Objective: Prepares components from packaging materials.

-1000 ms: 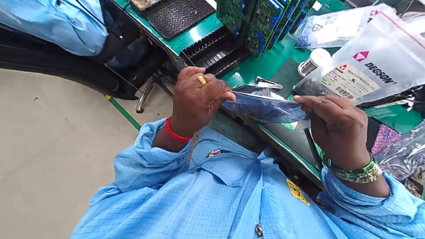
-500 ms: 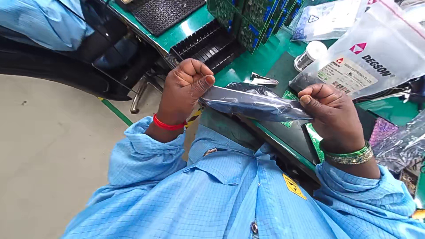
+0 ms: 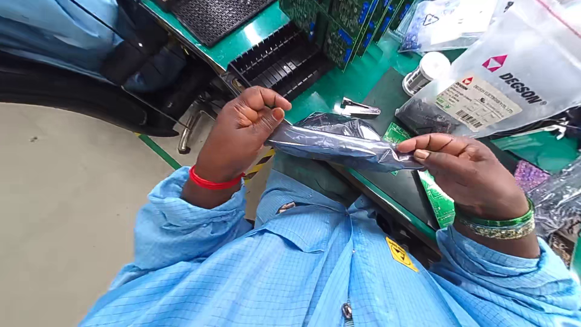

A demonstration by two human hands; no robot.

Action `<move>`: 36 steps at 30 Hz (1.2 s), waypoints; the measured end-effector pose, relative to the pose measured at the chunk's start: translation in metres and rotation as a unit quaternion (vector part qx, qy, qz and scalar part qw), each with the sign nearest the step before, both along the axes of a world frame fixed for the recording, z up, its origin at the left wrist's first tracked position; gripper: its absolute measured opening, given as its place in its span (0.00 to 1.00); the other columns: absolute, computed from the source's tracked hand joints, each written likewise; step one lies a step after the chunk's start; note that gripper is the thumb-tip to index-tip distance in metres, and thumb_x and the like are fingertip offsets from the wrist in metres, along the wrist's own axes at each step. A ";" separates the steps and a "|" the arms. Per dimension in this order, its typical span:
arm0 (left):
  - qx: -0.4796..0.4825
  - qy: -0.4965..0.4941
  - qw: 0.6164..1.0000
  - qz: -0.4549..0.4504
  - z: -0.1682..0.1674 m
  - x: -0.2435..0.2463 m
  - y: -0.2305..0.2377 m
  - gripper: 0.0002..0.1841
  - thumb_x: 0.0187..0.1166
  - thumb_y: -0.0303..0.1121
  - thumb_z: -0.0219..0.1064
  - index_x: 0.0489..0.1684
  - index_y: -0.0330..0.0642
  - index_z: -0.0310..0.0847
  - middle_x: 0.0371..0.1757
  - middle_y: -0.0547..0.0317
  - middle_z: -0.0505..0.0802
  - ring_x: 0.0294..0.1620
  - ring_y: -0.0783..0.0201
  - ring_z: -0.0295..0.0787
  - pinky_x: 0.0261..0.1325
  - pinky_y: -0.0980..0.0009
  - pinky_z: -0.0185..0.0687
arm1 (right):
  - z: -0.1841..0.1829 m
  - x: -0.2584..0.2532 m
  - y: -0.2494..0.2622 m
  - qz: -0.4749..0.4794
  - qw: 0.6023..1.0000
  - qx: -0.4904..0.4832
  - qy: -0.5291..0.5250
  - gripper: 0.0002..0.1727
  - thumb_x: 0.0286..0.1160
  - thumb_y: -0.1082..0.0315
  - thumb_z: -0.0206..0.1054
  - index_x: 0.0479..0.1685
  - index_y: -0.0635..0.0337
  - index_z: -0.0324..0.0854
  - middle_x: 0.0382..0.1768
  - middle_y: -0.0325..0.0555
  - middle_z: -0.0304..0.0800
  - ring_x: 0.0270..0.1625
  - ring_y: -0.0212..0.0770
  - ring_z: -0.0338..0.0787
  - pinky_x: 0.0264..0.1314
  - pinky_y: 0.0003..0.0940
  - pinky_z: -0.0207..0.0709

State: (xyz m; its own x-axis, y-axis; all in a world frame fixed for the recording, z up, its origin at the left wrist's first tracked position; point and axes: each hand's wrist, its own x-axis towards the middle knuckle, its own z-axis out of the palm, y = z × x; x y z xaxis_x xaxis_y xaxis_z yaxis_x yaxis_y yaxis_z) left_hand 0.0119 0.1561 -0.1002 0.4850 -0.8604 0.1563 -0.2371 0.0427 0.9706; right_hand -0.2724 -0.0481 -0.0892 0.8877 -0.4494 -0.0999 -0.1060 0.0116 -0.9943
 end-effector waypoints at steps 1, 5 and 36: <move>-0.005 -0.013 1.000 -0.003 0.000 0.000 0.001 0.09 0.87 0.23 0.56 0.55 0.42 0.80 0.40 0.75 0.89 0.37 0.83 0.87 0.45 0.85 0.85 | 0.001 -0.001 0.003 -0.003 1.000 -0.027 0.001 0.12 0.78 0.65 0.70 0.55 0.53 0.90 0.44 0.32 0.95 0.45 0.23 0.91 0.50 0.19 0.85; -0.008 -0.007 1.000 0.010 -0.003 0.001 -0.003 0.09 0.87 0.22 0.56 0.52 0.44 0.81 0.43 0.76 0.89 0.40 0.83 0.86 0.46 0.85 0.85 | -0.005 0.000 0.015 -0.055 0.989 -0.130 -0.035 0.18 0.61 0.72 0.81 0.54 0.56 0.90 0.45 0.32 0.95 0.41 0.25 0.92 0.46 0.21 0.88; -0.011 -0.506 0.862 -0.037 -0.013 -0.077 -0.022 0.18 0.85 0.43 0.63 0.56 0.39 0.91 0.49 0.45 0.95 0.53 0.43 0.91 0.76 0.29 0.61 | -0.039 0.002 0.031 -0.166 0.824 -0.536 -0.077 0.11 0.85 0.66 0.63 0.41 0.60 0.91 0.41 0.47 0.92 0.54 0.42 0.87 0.71 0.45 0.68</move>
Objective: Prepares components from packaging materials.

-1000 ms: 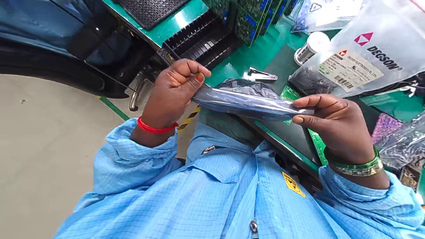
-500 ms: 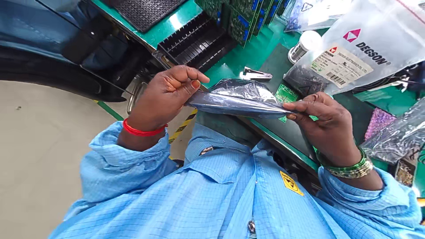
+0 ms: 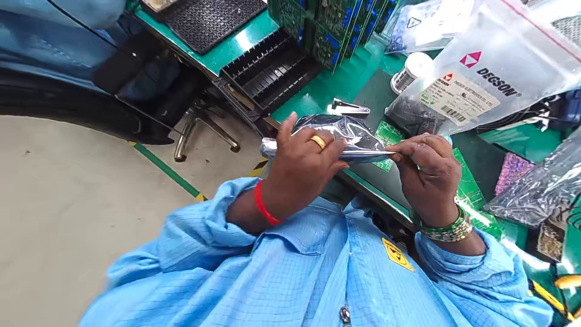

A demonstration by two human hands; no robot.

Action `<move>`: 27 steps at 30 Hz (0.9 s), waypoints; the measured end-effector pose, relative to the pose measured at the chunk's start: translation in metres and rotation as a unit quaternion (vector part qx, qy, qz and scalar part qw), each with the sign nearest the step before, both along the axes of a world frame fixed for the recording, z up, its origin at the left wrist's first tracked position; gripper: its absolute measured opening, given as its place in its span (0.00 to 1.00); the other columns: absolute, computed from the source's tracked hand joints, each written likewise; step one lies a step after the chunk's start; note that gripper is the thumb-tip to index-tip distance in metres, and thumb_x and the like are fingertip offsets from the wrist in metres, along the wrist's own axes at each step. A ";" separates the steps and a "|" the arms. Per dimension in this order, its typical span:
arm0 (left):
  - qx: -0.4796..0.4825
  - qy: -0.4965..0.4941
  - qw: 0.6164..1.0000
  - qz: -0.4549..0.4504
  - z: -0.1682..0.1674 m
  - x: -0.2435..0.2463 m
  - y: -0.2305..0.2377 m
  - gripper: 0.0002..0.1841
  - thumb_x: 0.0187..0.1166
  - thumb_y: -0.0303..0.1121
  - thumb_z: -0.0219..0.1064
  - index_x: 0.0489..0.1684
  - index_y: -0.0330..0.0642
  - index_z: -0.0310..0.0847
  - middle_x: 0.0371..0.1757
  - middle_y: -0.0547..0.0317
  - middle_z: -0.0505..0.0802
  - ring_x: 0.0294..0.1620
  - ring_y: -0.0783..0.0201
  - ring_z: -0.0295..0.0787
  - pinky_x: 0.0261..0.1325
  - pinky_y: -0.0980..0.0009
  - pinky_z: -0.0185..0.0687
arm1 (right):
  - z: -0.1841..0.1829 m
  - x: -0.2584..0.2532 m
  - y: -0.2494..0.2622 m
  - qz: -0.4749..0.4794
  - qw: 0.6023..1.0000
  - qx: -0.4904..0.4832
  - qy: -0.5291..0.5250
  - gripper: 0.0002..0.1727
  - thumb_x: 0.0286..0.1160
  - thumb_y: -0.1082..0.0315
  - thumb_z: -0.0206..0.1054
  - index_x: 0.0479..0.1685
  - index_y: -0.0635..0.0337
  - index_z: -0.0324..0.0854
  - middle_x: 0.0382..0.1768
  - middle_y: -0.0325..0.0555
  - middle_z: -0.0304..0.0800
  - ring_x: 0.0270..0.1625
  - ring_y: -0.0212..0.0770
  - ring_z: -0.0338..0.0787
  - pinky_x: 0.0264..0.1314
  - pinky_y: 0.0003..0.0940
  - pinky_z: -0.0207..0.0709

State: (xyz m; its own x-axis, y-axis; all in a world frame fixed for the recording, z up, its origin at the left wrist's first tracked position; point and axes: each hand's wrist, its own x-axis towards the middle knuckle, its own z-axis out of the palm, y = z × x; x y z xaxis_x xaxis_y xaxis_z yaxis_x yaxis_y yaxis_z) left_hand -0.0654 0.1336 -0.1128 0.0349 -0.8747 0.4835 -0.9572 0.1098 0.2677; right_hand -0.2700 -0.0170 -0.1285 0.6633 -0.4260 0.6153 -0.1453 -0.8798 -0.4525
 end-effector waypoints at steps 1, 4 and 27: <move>-0.024 -0.004 1.000 0.006 -0.004 -0.005 -0.006 0.15 0.85 0.40 0.64 0.51 0.39 0.93 0.45 0.47 0.95 0.50 0.46 0.92 0.72 0.36 0.69 | 0.000 0.000 0.001 -0.002 1.000 -0.002 0.001 0.11 0.85 0.66 0.63 0.41 0.60 0.91 0.40 0.48 0.92 0.52 0.42 0.87 0.70 0.44 0.68; -0.064 -0.006 0.998 0.006 -0.008 -0.011 -0.015 0.11 0.83 0.34 0.64 0.39 0.41 0.94 0.39 0.51 0.95 0.44 0.51 0.92 0.57 0.52 0.78 | 0.003 -0.001 0.003 -0.010 1.000 -0.013 0.013 0.11 0.84 0.67 0.63 0.41 0.60 0.91 0.40 0.48 0.92 0.50 0.43 0.88 0.70 0.46 0.69; -0.152 0.006 0.988 -0.020 -0.016 0.006 -0.021 0.11 0.81 0.33 0.66 0.32 0.44 0.94 0.30 0.55 0.94 0.37 0.56 0.91 0.70 0.48 0.74 | 0.042 0.003 -0.066 -0.035 0.981 0.009 0.190 0.14 0.85 0.67 0.61 0.55 0.63 0.89 0.49 0.57 0.93 0.51 0.51 0.93 0.59 0.51 0.84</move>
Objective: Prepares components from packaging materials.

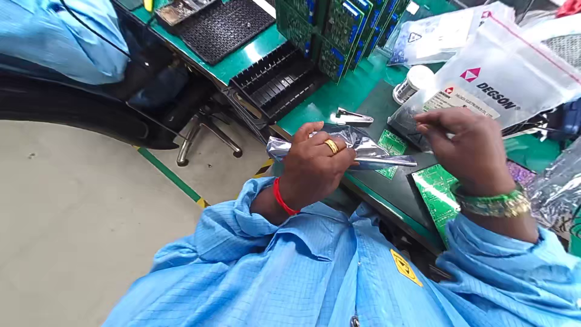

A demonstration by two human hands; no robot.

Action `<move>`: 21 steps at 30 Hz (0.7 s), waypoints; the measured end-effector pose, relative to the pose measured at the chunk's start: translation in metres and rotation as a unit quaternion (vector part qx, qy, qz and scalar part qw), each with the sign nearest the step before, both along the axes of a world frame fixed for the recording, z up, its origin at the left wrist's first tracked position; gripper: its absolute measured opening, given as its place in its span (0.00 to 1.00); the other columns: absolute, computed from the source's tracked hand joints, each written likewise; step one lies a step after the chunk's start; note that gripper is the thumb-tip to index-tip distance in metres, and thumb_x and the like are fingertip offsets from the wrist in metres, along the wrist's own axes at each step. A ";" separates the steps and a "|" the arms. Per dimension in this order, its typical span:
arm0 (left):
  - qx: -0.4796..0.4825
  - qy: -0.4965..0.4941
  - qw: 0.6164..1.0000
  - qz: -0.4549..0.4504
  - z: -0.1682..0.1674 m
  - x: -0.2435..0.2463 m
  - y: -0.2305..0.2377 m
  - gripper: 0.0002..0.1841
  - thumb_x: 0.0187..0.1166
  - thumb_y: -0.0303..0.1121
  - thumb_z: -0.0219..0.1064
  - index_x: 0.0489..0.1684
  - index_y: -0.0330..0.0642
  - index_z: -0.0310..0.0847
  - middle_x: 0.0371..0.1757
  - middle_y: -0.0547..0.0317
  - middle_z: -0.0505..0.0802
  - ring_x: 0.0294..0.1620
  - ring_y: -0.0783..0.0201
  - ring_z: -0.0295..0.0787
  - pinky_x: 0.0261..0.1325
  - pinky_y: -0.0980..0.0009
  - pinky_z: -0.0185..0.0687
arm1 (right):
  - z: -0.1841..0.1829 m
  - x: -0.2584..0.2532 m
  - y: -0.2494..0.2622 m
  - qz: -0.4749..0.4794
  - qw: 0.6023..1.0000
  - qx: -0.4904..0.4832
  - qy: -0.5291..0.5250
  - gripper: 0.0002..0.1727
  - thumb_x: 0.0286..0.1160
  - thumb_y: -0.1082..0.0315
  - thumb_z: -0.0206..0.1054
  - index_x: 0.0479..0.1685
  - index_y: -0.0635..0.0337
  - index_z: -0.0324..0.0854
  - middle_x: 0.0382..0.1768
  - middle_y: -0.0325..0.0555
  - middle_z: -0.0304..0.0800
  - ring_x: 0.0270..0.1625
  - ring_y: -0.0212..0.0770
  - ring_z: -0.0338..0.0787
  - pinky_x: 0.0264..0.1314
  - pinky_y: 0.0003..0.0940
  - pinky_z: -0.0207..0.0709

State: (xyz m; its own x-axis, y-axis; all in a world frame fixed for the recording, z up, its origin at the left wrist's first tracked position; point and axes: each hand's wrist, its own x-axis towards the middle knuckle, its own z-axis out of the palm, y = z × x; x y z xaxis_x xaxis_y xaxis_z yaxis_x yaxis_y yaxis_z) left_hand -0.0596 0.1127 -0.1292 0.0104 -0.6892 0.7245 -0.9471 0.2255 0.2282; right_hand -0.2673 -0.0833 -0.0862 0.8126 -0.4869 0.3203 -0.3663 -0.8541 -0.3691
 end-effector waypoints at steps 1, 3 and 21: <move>0.002 0.001 1.000 -0.001 0.000 0.000 0.000 0.11 0.81 0.33 0.65 0.32 0.43 0.94 0.30 0.55 0.94 0.37 0.56 0.91 0.70 0.48 0.74 | -0.004 0.017 -0.005 0.035 0.999 0.006 0.012 0.13 0.84 0.68 0.62 0.55 0.64 0.89 0.49 0.58 0.93 0.51 0.55 0.94 0.58 0.57 0.83; 0.007 0.003 1.000 -0.001 0.001 0.000 0.002 0.11 0.80 0.32 0.65 0.32 0.43 0.94 0.31 0.54 0.94 0.37 0.56 0.92 0.71 0.48 0.73 | -0.014 0.053 -0.017 0.098 0.993 0.025 0.059 0.13 0.82 0.68 0.65 0.55 0.66 0.88 0.49 0.59 0.94 0.54 0.60 0.93 0.60 0.63 0.81; 0.005 0.016 1.000 -0.015 -0.001 0.005 -0.005 0.14 0.81 0.35 0.62 0.31 0.42 0.93 0.29 0.54 0.94 0.35 0.55 0.91 0.67 0.48 0.76 | -0.074 0.114 -0.050 0.087 0.977 0.190 0.040 0.21 0.82 0.67 0.64 0.68 0.72 0.77 0.62 0.66 0.80 0.58 0.53 0.86 0.62 0.47 0.81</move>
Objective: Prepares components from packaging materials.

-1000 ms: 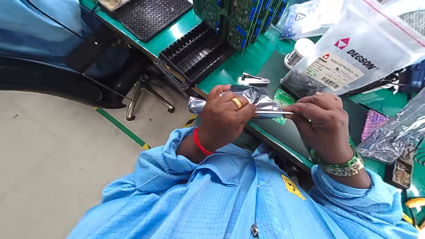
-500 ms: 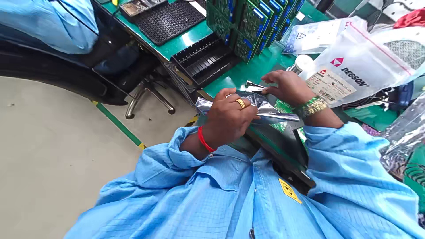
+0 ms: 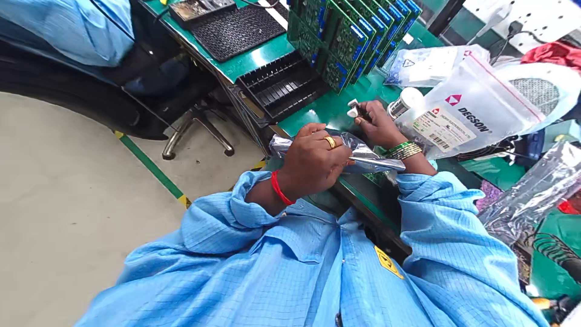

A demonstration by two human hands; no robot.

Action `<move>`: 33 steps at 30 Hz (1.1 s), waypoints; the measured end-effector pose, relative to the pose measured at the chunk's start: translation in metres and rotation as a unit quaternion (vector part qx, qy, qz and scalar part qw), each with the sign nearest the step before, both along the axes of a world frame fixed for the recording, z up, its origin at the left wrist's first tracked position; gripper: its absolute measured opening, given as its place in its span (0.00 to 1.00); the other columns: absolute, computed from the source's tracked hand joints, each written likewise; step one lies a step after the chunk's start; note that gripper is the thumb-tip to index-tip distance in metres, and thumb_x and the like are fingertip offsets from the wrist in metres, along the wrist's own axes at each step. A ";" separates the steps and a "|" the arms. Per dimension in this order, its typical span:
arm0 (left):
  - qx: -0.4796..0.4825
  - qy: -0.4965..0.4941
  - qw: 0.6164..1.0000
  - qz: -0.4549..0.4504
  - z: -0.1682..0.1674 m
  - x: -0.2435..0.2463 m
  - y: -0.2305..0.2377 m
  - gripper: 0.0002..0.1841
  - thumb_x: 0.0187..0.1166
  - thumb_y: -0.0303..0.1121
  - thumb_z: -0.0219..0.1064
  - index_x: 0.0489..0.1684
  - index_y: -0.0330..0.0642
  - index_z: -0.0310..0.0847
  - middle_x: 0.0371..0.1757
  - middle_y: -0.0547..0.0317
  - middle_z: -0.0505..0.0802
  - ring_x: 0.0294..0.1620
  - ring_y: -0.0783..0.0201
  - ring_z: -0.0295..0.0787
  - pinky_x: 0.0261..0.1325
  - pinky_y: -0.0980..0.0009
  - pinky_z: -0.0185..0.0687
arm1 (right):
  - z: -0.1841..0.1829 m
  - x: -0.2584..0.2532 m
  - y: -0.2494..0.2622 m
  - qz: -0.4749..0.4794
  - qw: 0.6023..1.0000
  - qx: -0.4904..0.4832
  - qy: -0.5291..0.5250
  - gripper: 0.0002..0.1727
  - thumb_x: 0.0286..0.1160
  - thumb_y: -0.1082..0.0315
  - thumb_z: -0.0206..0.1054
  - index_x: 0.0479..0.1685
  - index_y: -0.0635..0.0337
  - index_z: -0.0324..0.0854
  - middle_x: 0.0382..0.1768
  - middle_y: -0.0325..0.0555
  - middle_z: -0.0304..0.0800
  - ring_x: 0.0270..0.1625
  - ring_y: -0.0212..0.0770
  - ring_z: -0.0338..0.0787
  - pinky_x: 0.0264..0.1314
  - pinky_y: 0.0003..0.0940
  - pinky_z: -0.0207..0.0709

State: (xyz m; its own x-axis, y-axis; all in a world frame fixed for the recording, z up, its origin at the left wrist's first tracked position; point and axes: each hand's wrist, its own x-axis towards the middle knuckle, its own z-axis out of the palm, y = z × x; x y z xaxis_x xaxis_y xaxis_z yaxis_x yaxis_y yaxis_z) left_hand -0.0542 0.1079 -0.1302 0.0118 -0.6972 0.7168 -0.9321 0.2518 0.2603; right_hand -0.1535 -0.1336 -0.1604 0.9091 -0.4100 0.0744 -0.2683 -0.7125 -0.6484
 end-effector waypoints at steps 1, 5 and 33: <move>0.001 0.001 1.000 0.000 0.000 0.000 0.000 0.14 0.81 0.35 0.61 0.31 0.42 0.93 0.29 0.54 0.93 0.35 0.55 0.91 0.67 0.48 0.76 | 0.004 -0.005 0.000 -0.010 0.998 0.033 -0.046 0.21 0.83 0.66 0.61 0.67 0.72 0.76 0.60 0.61 0.79 0.52 0.43 0.87 0.55 0.37 0.84; 0.005 0.008 1.000 -0.002 0.002 0.001 -0.001 0.13 0.80 0.34 0.61 0.32 0.41 0.93 0.30 0.53 0.94 0.35 0.55 0.92 0.67 0.48 0.77 | 0.052 -0.030 0.013 -0.009 0.982 0.119 -0.144 0.16 0.85 0.61 0.53 0.61 0.62 0.74 0.41 0.30 0.77 0.32 0.18 0.75 0.35 0.17 0.72; -0.020 0.020 1.000 -0.004 0.004 0.008 -0.016 0.15 0.83 0.37 0.60 0.32 0.43 0.93 0.26 0.54 0.91 0.31 0.53 0.89 0.63 0.47 0.77 | 0.127 -0.083 0.128 0.030 0.878 -0.477 0.033 0.28 0.75 0.41 0.65 0.50 0.60 0.89 0.39 0.58 0.85 0.30 0.58 0.85 0.22 0.49 0.68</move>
State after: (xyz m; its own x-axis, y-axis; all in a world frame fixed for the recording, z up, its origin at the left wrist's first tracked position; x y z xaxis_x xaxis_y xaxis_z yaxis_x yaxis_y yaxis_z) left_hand -0.0467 0.0916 -0.1264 0.0354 -0.6680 0.7433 -0.9187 0.2710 0.2873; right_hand -0.2363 -0.0060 -0.0333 0.9420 -0.1415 0.3044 -0.2266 -0.9371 0.2655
